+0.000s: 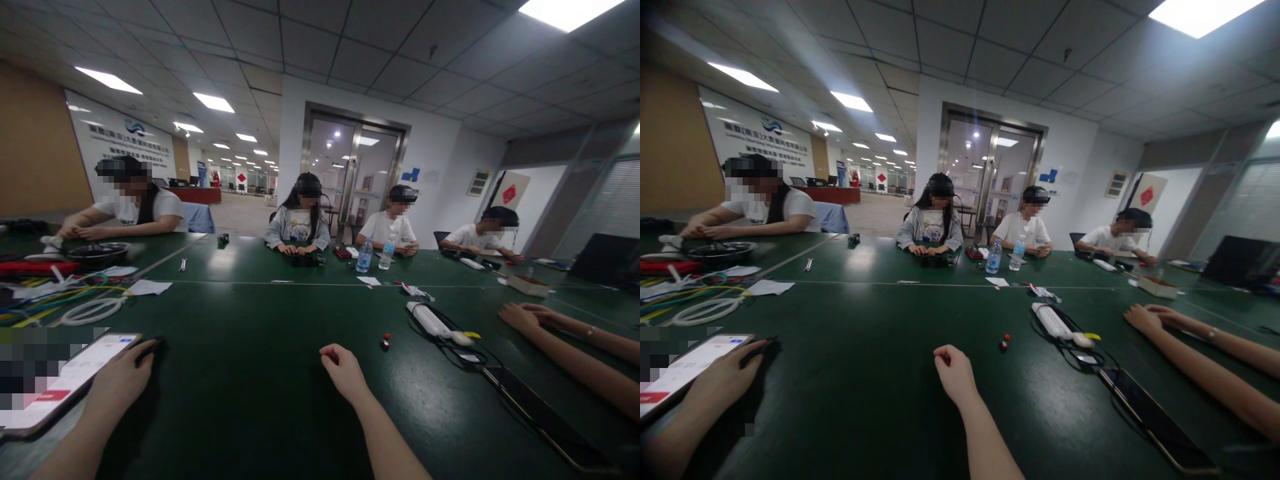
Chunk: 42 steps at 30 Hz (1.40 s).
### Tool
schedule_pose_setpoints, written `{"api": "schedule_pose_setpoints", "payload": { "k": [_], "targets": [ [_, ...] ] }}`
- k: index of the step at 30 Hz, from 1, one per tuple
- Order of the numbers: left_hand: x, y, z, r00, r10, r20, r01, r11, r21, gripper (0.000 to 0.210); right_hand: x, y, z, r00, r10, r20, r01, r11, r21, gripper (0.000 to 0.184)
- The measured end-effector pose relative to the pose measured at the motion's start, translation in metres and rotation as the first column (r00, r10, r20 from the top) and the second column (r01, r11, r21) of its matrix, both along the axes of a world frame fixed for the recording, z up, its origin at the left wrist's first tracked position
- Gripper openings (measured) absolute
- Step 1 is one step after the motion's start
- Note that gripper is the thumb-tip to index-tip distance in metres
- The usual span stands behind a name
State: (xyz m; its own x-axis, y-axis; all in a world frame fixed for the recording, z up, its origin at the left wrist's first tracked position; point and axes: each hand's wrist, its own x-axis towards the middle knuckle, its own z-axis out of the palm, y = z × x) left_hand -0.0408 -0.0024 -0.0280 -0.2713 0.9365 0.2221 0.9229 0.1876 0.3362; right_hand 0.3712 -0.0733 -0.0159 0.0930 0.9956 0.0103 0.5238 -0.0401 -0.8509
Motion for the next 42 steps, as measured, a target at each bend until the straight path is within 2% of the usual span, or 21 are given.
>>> {"api": "schedule_pose_setpoints", "payload": {
  "k": [8,17,28,42],
  "targets": [
    [-0.002,0.001,0.000,1.000,-0.003,0.011,0.003,1.000,0.017,0.044,0.000,-0.001,0.000,1.000,0.003,-0.013,-0.003,1.000,-0.011,0.021],
    [0.007,-0.006,0.011,0.999,0.022,0.049,-0.020,0.999,-0.039,0.045,-0.002,0.000,0.001,1.000,-0.009,-0.005,0.009,1.000,0.004,0.021],
    [0.004,-0.003,0.007,1.000,0.015,0.023,-0.015,1.000,-0.024,0.045,0.000,0.000,-0.001,1.000,0.003,-0.014,-0.004,1.000,-0.006,0.021],
    [0.008,-0.007,0.012,0.998,0.023,0.061,-0.021,0.999,-0.029,0.045,0.000,0.001,-0.003,1.000,0.005,-0.017,-0.005,1.000,0.011,0.021]
  ]
}}
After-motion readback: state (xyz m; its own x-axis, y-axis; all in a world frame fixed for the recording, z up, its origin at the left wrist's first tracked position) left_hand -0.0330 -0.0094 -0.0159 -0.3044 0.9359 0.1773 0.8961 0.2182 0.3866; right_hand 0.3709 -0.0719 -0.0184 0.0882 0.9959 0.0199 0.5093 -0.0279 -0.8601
